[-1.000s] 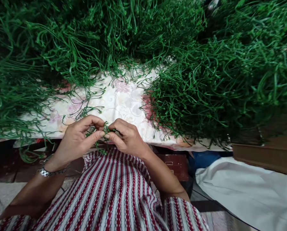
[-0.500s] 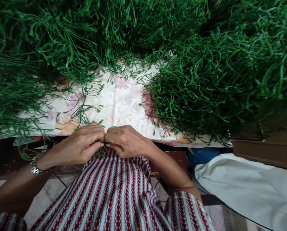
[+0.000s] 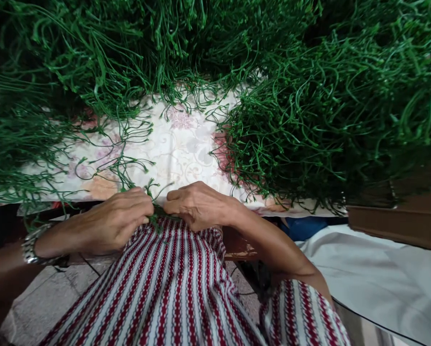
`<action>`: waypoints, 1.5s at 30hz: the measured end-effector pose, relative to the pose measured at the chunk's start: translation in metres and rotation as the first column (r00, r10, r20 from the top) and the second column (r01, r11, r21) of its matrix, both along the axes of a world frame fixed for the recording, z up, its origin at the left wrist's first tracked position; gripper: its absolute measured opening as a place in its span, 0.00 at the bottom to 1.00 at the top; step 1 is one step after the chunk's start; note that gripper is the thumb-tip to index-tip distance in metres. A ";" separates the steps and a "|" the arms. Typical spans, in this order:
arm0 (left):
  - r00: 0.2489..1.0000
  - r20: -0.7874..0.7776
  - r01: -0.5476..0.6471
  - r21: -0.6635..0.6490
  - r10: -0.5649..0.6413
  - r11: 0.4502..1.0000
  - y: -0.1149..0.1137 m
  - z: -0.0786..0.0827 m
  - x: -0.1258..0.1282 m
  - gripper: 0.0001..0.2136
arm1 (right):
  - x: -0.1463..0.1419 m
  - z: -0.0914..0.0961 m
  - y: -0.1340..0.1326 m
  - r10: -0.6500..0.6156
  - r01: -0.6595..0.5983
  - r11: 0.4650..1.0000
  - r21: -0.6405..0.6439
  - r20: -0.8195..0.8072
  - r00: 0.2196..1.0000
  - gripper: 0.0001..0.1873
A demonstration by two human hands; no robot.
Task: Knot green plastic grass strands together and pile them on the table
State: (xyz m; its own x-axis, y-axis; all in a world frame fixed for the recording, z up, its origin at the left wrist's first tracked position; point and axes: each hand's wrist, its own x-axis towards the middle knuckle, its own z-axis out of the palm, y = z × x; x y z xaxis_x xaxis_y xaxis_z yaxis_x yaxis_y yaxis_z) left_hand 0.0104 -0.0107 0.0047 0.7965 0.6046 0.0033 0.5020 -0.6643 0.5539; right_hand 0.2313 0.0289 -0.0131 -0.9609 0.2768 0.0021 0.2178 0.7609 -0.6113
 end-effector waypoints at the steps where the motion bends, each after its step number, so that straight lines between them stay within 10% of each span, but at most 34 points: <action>1: 0.998 0.038 -0.047 0.007 0.047 0.999 0.001 0.003 -0.002 0.09 | 0.003 0.003 0.002 -0.036 0.036 0.999 0.002 -0.021 0.999 0.06; 13: 0.937 0.250 -0.220 -0.126 0.246 0.967 -0.002 0.001 -0.019 0.05 | 0.059 0.040 0.005 -0.511 0.552 0.834 0.021 -0.348 0.786 0.03; 18: 0.911 0.254 -0.301 -0.127 0.324 0.945 -0.004 0.002 -0.018 0.05 | 0.079 0.064 0.005 -0.612 0.730 0.658 0.184 -0.433 0.662 0.02; 20: 0.920 0.240 -0.285 -0.137 0.311 0.949 -0.006 -0.001 -0.016 0.05 | 0.096 0.080 0.011 -0.622 0.800 0.502 0.330 -0.505 0.598 0.03; 24: 0.923 0.258 -0.257 -0.143 0.286 0.956 -0.007 -0.008 -0.011 0.04 | 0.143 0.110 0.032 -0.702 0.750 -0.109 0.653 -0.585 0.407 0.09; 25: 0.924 0.254 -0.256 -0.142 0.285 0.956 -0.007 -0.009 -0.010 0.04 | 0.155 0.115 0.038 -0.763 0.678 -0.185 0.711 -0.539 0.357 0.14; 30: 0.927 0.260 -0.241 -0.138 0.270 0.961 -0.006 -0.006 -0.009 0.04 | 0.187 0.129 0.053 -0.926 0.680 -0.043 0.732 -0.285 0.249 0.19; 34: 0.931 0.269 -0.225 -0.108 0.247 0.968 -0.003 -0.001 -0.005 0.05 | 0.176 0.120 0.057 -0.914 0.645 -0.171 0.745 -0.364 0.178 0.21; 40: 0.915 0.321 -0.222 -0.105 0.244 0.969 0.000 0.010 0.007 0.05 | 0.148 0.104 0.057 -0.906 0.505 0.013 0.863 -0.203 0.371 0.37; 45: 0.831 0.337 -0.378 -0.242 0.443 0.894 0.009 0.017 0.010 0.03 | 0.145 0.102 0.050 -0.791 0.564 -0.192 0.803 -0.467 0.395 0.27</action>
State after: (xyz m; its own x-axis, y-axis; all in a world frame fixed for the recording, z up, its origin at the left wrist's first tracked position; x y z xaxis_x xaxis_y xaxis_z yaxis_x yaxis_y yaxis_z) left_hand 0.0201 -0.0012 0.0215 0.4321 0.8931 0.1250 0.4417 -0.3305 0.8341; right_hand 0.3765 0.0785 0.0887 -0.2251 0.7060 0.6715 0.9584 0.0362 0.2831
